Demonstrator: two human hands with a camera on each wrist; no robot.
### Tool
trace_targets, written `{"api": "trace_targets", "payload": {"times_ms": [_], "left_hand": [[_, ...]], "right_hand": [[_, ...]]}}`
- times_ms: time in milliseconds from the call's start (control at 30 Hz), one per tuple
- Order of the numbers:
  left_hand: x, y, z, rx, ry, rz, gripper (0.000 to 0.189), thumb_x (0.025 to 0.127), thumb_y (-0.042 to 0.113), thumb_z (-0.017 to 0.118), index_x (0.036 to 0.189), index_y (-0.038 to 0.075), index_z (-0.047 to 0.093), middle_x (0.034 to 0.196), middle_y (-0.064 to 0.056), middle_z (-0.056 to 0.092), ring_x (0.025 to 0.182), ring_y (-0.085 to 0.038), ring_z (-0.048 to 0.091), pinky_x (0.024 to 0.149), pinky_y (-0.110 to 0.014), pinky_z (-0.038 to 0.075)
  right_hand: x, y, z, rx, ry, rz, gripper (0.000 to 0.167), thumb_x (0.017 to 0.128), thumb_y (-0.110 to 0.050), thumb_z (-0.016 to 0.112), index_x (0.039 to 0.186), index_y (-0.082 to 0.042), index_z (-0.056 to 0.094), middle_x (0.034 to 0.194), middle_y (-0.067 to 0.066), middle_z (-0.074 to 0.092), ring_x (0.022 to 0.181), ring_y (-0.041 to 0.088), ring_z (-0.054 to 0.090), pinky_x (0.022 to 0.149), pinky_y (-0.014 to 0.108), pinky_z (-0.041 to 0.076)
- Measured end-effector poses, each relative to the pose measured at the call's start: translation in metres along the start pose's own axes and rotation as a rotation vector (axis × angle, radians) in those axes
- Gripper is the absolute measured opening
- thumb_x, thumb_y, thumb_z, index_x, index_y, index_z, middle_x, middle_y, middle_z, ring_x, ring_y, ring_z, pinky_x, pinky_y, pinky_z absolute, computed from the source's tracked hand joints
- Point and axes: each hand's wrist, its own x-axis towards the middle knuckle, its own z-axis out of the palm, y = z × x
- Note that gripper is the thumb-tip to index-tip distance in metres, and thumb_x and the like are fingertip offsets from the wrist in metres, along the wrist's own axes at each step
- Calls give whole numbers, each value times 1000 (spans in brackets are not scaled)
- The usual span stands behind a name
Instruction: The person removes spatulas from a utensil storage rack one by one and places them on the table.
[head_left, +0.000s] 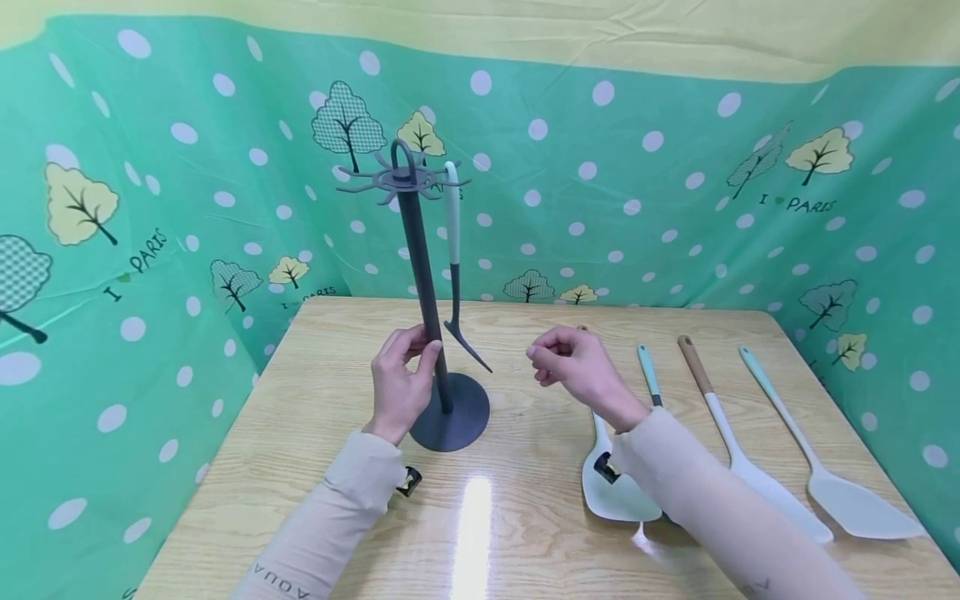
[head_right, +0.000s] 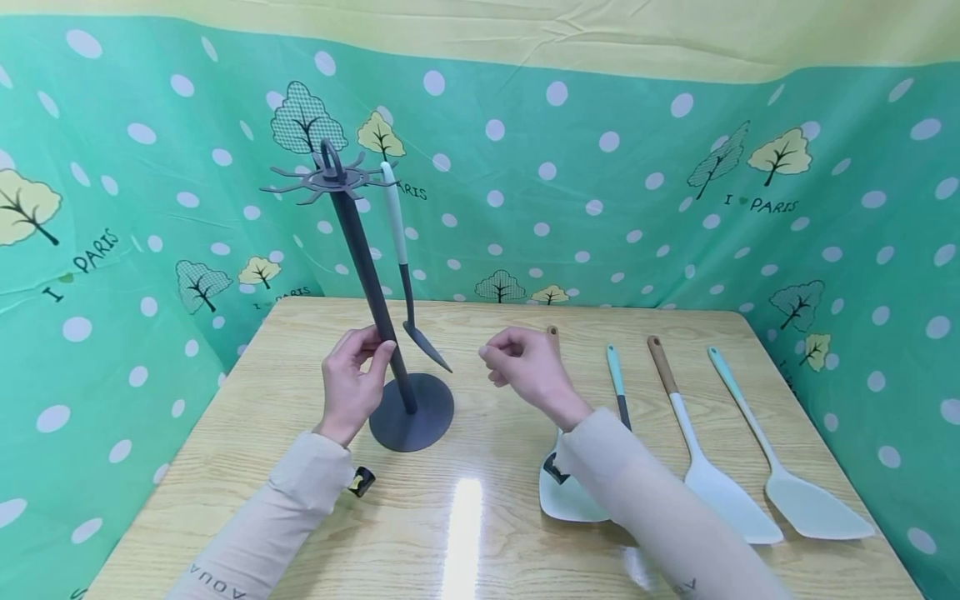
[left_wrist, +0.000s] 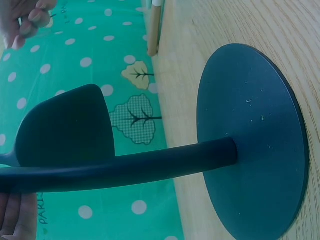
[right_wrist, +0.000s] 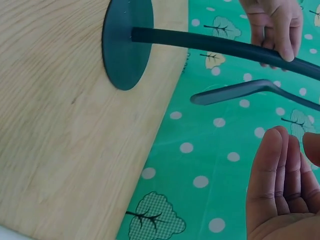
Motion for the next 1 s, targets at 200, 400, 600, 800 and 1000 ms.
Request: {"api": "trace_targets", "payload": {"times_ms": [200,400,600,800,1000], "left_hand": [[0,0,-1,2,-5,-8,17,79,-16,67,96,-14,63,83,-23,62,74,-34,63,68,-42,58],[-1,-3,0,6,0,-4,18,78,-16,68,95,-14,63,83,-22,62,73,-34,63,68,-40,58],[0,-2,-1,11,2,-2,18,78,-15,68,96,-13,64,83,-23,62,73,-33,63,69,-37,58],[-2,-13,1,2,-4,-17,17,81,-11,69,98,-12,65,85,-22,63,75,-32,64,69,-40,58],[-10,-35,4,-13,-17,-46,18,85,0,70,103,-3,67,89,-12,65,79,-23,64,75,-26,57]], "right_hand": [[6,-9,9,2,-17,-68,19,93,-21,63,99,-3,66,86,13,64,76,31,65,71,37,59],[14,-22,16,-78,-59,-77,18,92,-27,65,101,-12,67,90,9,66,80,25,64,71,35,57],[23,-40,23,-141,-43,-118,17,93,-28,64,106,-17,66,94,1,66,82,21,65,72,35,55],[32,-52,30,-101,28,-205,16,94,-25,61,107,-17,67,95,-1,66,84,16,65,74,34,55],[40,-62,40,-114,-2,-280,31,96,-28,58,125,-16,61,118,-1,63,105,12,59,91,34,50]]}}
